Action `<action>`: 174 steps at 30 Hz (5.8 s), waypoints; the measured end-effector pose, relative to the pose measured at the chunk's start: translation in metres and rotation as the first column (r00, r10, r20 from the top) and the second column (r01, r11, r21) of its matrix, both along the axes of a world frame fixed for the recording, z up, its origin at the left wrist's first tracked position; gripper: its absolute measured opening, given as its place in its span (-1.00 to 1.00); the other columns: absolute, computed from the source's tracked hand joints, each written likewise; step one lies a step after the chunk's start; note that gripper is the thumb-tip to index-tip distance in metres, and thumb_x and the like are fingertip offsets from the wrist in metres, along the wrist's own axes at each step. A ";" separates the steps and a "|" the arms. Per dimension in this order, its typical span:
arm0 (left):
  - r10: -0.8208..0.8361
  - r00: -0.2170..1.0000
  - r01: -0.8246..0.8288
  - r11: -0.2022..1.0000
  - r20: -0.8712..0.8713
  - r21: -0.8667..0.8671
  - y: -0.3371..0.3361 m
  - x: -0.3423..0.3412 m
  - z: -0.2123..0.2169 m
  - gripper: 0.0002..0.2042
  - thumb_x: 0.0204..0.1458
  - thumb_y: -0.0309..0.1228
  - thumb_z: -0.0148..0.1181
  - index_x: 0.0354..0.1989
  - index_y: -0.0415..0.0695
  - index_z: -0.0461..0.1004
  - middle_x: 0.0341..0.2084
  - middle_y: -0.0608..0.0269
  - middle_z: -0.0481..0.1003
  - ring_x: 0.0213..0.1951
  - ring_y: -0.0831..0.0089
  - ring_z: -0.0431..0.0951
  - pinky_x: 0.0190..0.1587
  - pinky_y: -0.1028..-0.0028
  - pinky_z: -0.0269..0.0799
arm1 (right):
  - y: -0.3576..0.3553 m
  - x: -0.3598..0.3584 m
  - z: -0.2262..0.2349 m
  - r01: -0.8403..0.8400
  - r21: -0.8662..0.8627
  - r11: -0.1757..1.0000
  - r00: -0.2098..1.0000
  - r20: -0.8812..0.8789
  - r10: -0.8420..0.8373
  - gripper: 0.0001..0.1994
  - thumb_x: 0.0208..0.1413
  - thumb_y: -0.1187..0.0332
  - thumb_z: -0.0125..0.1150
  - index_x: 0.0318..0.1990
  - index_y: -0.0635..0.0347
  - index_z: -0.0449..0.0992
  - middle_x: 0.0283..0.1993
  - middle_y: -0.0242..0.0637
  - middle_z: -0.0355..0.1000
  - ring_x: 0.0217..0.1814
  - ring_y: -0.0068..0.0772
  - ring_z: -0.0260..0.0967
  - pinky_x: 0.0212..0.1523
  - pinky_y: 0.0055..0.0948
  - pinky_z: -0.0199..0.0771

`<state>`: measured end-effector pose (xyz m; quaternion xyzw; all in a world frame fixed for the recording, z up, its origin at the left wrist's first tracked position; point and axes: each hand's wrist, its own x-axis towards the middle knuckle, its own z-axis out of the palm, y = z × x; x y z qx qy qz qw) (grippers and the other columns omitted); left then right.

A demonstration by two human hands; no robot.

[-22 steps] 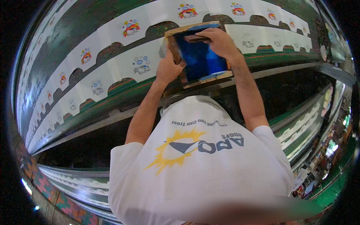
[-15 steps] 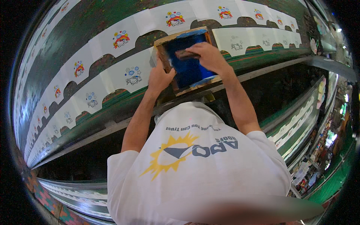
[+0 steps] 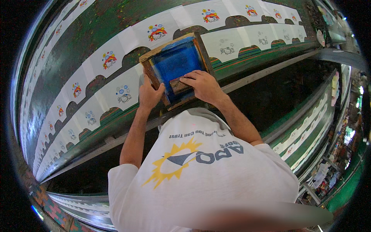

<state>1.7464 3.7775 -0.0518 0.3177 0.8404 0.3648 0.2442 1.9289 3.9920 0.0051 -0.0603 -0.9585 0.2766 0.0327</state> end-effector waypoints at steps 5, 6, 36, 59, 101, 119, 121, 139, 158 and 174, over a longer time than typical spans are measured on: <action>0.033 0.993 -0.029 0.999 -0.112 0.038 0.071 0.043 0.007 0.11 0.07 -0.23 0.42 0.63 -0.44 -0.22 -0.25 -0.32 0.71 -0.26 -0.19 0.77 -0.17 0.09 0.73 | 0.068 0.041 0.007 0.010 0.009 1.000 0.999 -0.032 -0.010 -0.47 0.02 0.67 0.26 0.18 0.05 0.69 0.20 -0.27 0.61 0.25 -0.08 0.54 0.32 -0.11 0.55; 0.050 0.996 -0.050 0.999 -0.078 0.006 0.089 0.052 0.009 0.12 0.07 -0.22 0.42 0.63 -0.45 -0.24 -0.26 -0.32 0.70 -0.27 -0.20 0.77 -0.18 0.09 0.73 | 0.086 0.050 0.007 0.012 0.020 1.000 0.999 -0.034 -0.011 -0.47 0.01 0.65 0.27 0.18 0.05 0.68 0.20 -0.26 0.61 0.26 -0.06 0.53 0.32 -0.10 0.54; 0.107 0.961 -0.111 0.994 0.255 0.000 0.226 0.096 0.007 -0.06 0.13 -0.35 0.40 0.62 -0.15 -0.06 -0.26 -0.06 0.71 -0.56 0.28 0.69 -0.64 0.34 0.61 | 0.217 0.104 -0.015 -0.053 0.058 0.997 0.997 -0.044 0.056 -0.55 0.07 0.59 0.30 0.16 0.10 0.68 0.14 -0.24 0.61 0.22 -0.11 0.52 0.28 -0.11 0.54; 0.083 0.976 -0.077 0.996 0.203 -0.039 0.226 0.097 0.014 -0.17 0.13 -0.26 0.38 0.52 -0.28 0.13 -0.28 -0.09 0.70 -0.49 0.18 0.73 -0.58 0.28 0.65 | 0.252 0.025 -0.021 0.012 0.076 0.997 0.999 0.031 -0.014 -0.58 0.26 0.56 0.27 0.23 0.00 0.69 0.17 -0.25 0.65 0.26 -0.09 0.54 0.33 -0.14 0.55; 0.019 0.994 -0.016 0.999 -0.105 0.030 0.356 0.166 0.009 0.12 0.05 -0.25 0.44 0.62 -0.47 -0.22 -0.27 -0.22 0.72 -0.30 -0.01 0.79 -0.20 0.13 0.72 | 0.341 0.181 -0.007 0.051 0.055 0.997 0.997 -0.057 -0.048 -0.45 -0.05 0.61 0.34 0.18 0.04 0.69 0.16 -0.28 0.63 0.21 -0.08 0.53 0.27 -0.10 0.58; 0.074 0.990 -0.075 0.997 0.119 0.004 0.453 0.200 -0.005 -0.07 0.08 -0.32 0.42 0.62 -0.18 0.04 -0.21 -0.04 0.74 -0.48 0.18 0.75 -0.46 0.27 0.69 | 0.434 0.221 -0.012 0.027 0.057 0.998 0.996 -0.084 -0.022 -0.46 -0.07 0.54 0.44 0.17 0.07 0.65 0.10 -0.23 0.60 0.22 -0.06 0.53 0.32 -0.10 0.53; 0.062 0.992 -0.066 0.997 0.110 0.031 0.453 0.199 -0.006 -0.08 0.09 -0.32 0.42 0.61 -0.17 0.05 -0.21 -0.03 0.74 -0.50 0.19 0.74 -0.47 0.28 0.69 | 0.436 0.222 -0.010 0.010 0.041 0.999 0.996 -0.086 -0.007 -0.47 -0.06 0.54 0.43 0.16 0.07 0.65 0.10 -0.23 0.60 0.22 -0.06 0.53 0.32 -0.10 0.52; 0.051 0.999 -0.051 0.999 -0.008 0.011 0.450 0.199 -0.016 0.06 0.06 -0.11 0.40 0.58 -0.52 -0.05 -0.29 -0.30 0.70 -0.18 -0.14 0.77 -0.09 0.10 0.71 | 0.486 0.125 -0.015 0.006 0.043 0.999 1.000 0.028 -0.007 -0.55 0.19 0.59 0.34 0.22 -0.03 0.70 0.18 -0.27 0.65 0.28 -0.10 0.54 0.33 -0.14 0.57; 0.008 0.998 -0.008 1.000 0.057 -0.011 0.450 0.196 -0.005 0.11 0.10 -0.10 0.37 0.55 -0.63 -0.19 -0.37 -0.37 0.67 -0.29 -0.26 0.74 -0.19 0.01 0.70 | 0.441 0.196 -0.003 0.046 0.071 0.996 0.988 0.142 -0.056 -0.44 0.02 0.65 0.27 0.22 0.02 0.67 0.19 -0.24 0.62 0.26 -0.05 0.52 0.31 -0.10 0.58; 0.018 0.997 -0.013 0.997 -0.073 0.072 0.587 0.278 0.009 0.09 0.06 -0.25 0.42 0.57 -0.59 -0.22 -0.47 -0.19 0.67 -0.45 -0.12 0.73 -0.38 0.09 0.66 | 0.575 0.277 0.007 0.046 0.068 0.997 0.998 0.035 -0.049 -0.42 -0.02 0.71 0.28 0.22 0.08 0.66 0.27 -0.28 0.58 0.31 -0.05 0.48 0.34 -0.05 0.53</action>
